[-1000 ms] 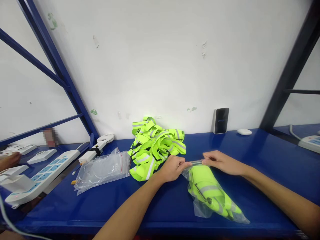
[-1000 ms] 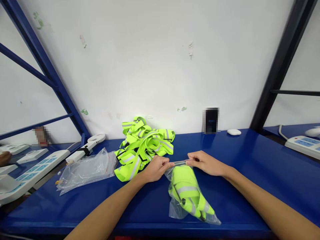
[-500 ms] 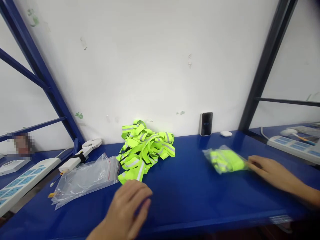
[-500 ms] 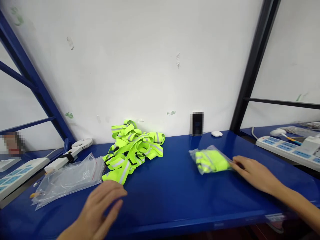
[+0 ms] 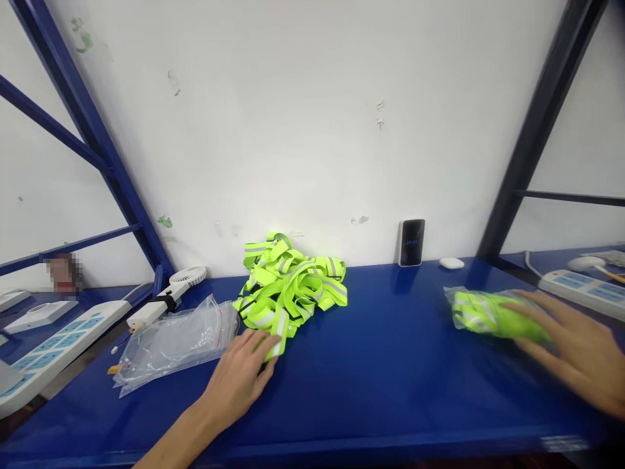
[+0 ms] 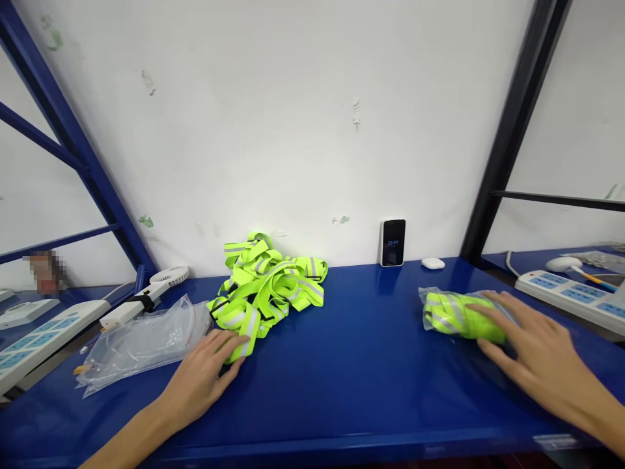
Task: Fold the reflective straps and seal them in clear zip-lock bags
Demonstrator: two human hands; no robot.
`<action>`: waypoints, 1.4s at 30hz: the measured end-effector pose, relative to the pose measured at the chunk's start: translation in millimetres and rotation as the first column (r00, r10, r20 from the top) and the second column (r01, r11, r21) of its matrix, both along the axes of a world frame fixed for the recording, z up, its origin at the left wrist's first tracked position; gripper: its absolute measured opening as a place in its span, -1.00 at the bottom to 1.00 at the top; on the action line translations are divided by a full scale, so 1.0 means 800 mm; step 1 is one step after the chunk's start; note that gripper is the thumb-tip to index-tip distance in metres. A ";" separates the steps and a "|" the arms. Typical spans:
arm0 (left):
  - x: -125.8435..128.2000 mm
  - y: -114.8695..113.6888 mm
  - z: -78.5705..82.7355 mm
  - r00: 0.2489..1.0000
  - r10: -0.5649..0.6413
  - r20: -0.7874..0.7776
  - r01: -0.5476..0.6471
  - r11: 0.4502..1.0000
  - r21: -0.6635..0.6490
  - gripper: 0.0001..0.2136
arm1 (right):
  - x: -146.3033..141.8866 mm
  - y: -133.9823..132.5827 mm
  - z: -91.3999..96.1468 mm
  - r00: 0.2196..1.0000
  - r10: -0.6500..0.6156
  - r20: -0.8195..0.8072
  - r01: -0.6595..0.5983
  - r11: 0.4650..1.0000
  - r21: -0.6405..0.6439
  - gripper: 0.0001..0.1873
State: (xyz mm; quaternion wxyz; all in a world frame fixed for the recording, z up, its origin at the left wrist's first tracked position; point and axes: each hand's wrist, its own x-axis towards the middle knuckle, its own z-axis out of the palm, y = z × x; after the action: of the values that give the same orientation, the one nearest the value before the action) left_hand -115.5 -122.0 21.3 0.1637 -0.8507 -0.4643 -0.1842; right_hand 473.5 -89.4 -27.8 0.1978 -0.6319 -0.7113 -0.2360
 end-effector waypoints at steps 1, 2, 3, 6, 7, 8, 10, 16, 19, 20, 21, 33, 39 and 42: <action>0.003 0.003 0.001 0.998 -0.055 -0.001 0.055 0.998 -0.041 -0.77 | -0.014 0.005 0.001 0.998 0.066 0.018 -0.065 0.998 -0.024 -0.38; 0.006 0.005 0.003 0.994 -0.111 0.001 0.110 0.991 -0.074 -0.79 | -0.026 0.012 0.004 0.994 0.106 0.018 -0.105 0.993 -0.055 -0.36; 0.008 0.007 0.004 0.987 -0.159 0.008 0.159 0.982 -0.098 -0.80 | -0.036 0.018 0.008 0.994 0.109 0.003 -0.109 0.991 -0.084 -0.36; 0.018 0.009 0.008 0.963 -0.266 0.053 0.270 0.958 -0.099 -0.80 | -0.056 0.036 0.029 0.993 -0.092 -0.078 0.080 0.986 -0.146 -0.47; 0.022 0.011 0.009 0.951 -0.300 0.072 0.305 0.948 -0.087 -0.81 | -0.060 0.041 0.037 0.981 -0.165 -0.097 0.148 0.976 -0.162 -0.47; 0.025 0.013 0.009 0.939 -0.331 0.095 0.339 0.937 -0.079 -0.82 | -0.065 0.046 0.043 0.970 -0.221 -0.105 0.200 0.963 -0.180 -0.46; 0.034 0.020 0.009 0.909 -0.379 0.170 0.396 0.915 -0.076 -0.85 | -0.077 0.054 0.052 0.963 -0.261 -0.062 0.246 0.951 -0.186 -0.45; 0.078 0.059 0.029 0.796 -0.438 0.418 0.482 0.876 0.001 -0.90 | -0.175 0.079 0.051 0.995 0.035 0.095 -0.039 0.998 0.040 -0.55; 0.095 0.084 0.057 0.760 -0.382 0.525 0.367 0.920 0.139 -0.87 | -0.254 0.089 0.059 0.904 0.419 -0.085 -0.427 0.896 -0.121 -0.55; 0.098 0.092 0.066 0.748 -0.370 0.551 0.325 0.928 0.181 -0.88 | -0.279 0.092 0.063 0.852 0.504 -0.143 -0.522 0.839 -0.155 -0.53; 0.099 0.099 0.073 0.737 -0.359 0.572 0.290 0.933 0.212 -0.89 | -0.303 0.094 0.067 0.800 0.570 -0.186 -0.598 0.783 -0.174 -0.50; 0.068 0.136 0.024 0.704 -0.084 0.705 0.172 0.984 -0.053 -0.83 | -0.389 0.094 0.053 0.695 0.671 -0.258 -0.711 0.696 -0.104 -0.49; 0.067 0.116 0.030 0.787 -0.239 0.569 0.464 0.837 -0.289 -0.67 | -0.362 0.112 0.058 0.771 0.508 -0.385 -0.564 0.825 -0.041 -0.72; 0.070 0.112 0.021 0.829 -0.234 0.509 0.439 0.836 -0.331 -0.61 | -0.355 0.115 0.062 0.719 0.488 -0.495 -0.582 0.812 -0.045 -0.70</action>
State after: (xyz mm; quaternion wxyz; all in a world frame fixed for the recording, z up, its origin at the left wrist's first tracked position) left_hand -59.4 -32.2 38.1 -0.1773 -0.8691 -0.3567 -0.2934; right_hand 189.7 2.7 21.5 0.3569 -0.4519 -0.8153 0.0604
